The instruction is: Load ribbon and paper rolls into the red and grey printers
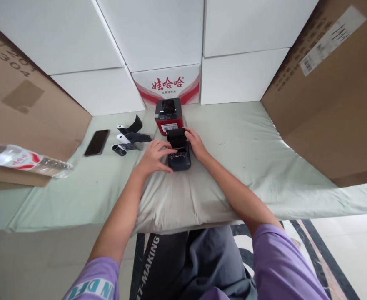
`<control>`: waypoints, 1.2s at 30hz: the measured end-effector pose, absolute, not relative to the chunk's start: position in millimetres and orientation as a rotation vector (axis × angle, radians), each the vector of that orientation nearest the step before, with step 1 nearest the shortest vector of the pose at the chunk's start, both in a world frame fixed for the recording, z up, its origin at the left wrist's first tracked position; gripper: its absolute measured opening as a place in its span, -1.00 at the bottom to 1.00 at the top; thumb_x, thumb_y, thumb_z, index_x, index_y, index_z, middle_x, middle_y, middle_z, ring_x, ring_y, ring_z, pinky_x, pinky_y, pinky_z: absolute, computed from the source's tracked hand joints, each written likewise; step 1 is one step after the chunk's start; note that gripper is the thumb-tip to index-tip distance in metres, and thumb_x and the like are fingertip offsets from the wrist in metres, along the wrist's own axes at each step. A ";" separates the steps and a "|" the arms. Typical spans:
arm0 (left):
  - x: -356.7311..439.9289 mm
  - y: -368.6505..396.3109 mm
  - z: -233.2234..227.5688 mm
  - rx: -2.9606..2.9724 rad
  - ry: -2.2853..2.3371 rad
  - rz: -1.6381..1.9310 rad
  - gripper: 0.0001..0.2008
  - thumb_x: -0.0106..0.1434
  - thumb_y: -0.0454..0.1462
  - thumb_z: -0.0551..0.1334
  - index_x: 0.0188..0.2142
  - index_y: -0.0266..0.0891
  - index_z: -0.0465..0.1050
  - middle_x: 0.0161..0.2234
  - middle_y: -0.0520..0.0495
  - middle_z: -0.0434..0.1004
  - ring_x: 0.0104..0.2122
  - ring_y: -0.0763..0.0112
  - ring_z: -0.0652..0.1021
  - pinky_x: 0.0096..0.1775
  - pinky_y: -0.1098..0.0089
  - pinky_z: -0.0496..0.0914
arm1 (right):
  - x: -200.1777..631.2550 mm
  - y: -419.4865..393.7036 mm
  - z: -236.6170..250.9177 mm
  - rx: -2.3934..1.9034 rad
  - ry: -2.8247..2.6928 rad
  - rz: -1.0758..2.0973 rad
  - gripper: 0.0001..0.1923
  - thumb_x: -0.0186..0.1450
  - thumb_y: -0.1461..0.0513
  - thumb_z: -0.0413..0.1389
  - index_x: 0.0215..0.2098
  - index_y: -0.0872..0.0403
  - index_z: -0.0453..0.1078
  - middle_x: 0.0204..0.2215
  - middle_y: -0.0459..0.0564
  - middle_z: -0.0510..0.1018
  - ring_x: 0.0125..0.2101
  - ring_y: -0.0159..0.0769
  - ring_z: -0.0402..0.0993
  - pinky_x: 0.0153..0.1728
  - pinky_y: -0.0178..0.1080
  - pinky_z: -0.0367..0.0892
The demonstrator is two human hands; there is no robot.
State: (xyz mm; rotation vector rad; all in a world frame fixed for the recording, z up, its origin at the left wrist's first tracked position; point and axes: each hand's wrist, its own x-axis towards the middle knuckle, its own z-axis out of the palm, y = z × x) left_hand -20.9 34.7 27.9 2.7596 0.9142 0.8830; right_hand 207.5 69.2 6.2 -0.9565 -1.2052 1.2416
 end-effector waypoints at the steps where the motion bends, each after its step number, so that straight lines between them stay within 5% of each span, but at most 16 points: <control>1: -20.0 33.5 28.2 2.773 0.927 0.927 -0.53 0.25 0.16 0.39 -0.04 -0.06 0.69 -0.02 -0.18 0.59 0.01 0.08 0.51 0.05 0.09 0.34 | 208.3 66.8 3.6 -0.949 -1.222 1.202 -0.47 0.29 -0.21 0.14 0.01 -0.06 0.51 0.05 0.01 0.61 0.13 -0.07 0.49 0.23 0.05 0.36; 3: -18.0 30.7 29.5 2.754 0.977 1.044 -0.71 0.40 0.02 0.31 -0.20 -0.06 0.71 -0.10 -0.14 0.58 -0.06 0.16 0.50 0.00 0.12 0.35 | 211.0 62.3 -1.0 -0.957 -1.288 1.126 -0.53 0.29 -0.20 0.17 -0.14 -0.03 0.54 -0.09 0.00 0.64 0.04 -0.09 0.53 0.21 0.02 0.37; 6: -15.5 27.4 32.2 2.603 1.061 1.167 -0.63 0.40 0.08 0.27 -0.26 -0.08 0.71 -0.15 -0.14 0.53 -0.12 0.18 0.47 0.00 0.11 0.38 | 214.6 58.4 -4.7 -0.980 -1.418 1.096 -0.61 0.24 -0.12 0.26 -0.17 -0.03 0.54 -0.16 0.00 0.64 -0.05 -0.11 0.56 0.17 0.02 0.39; 10: -9.6 30.5 26.4 2.158 1.195 1.241 -0.49 0.49 0.13 0.07 0.02 -0.11 0.65 0.01 -0.21 0.52 0.04 0.14 0.50 0.10 0.10 0.41 | 216.1 58.2 -5.6 -0.997 -1.516 1.114 -0.65 0.25 -0.01 0.25 -0.08 -0.03 0.54 -0.07 0.03 0.65 0.00 -0.09 0.57 0.19 0.05 0.39; 15: 0.4 46.5 -0.1 1.727 1.180 1.036 -0.48 0.41 -0.03 0.24 0.28 -0.14 0.43 0.22 -0.23 0.53 0.21 0.07 0.52 0.18 0.09 0.42 | 218.3 58.2 -4.9 -0.979 -1.557 1.127 -0.63 0.28 -0.04 0.22 -0.03 -0.05 0.52 0.01 0.03 0.65 0.07 -0.07 0.55 0.25 0.08 0.36; 23: -4.9 56.0 -5.0 1.588 1.040 0.931 -0.43 0.36 -0.04 0.31 0.30 -0.17 0.41 0.32 -0.24 0.46 0.32 0.00 0.45 0.36 0.00 0.29 | 219.8 61.6 -8.3 -0.922 -1.572 1.152 -0.58 0.25 0.00 0.26 0.02 -0.04 0.48 0.07 0.07 0.63 0.10 -0.05 0.55 0.28 0.12 0.34; 36: -1.3 54.8 5.0 1.640 0.956 0.952 -0.48 0.32 -0.12 0.33 0.25 -0.13 0.43 0.26 -0.22 0.51 0.29 0.04 0.47 0.28 0.03 0.36 | 222.7 63.5 1.1 -0.895 -1.658 1.186 -0.42 0.20 0.06 0.29 0.20 -0.12 0.45 0.25 0.04 0.51 0.16 -0.05 0.50 0.29 0.12 0.35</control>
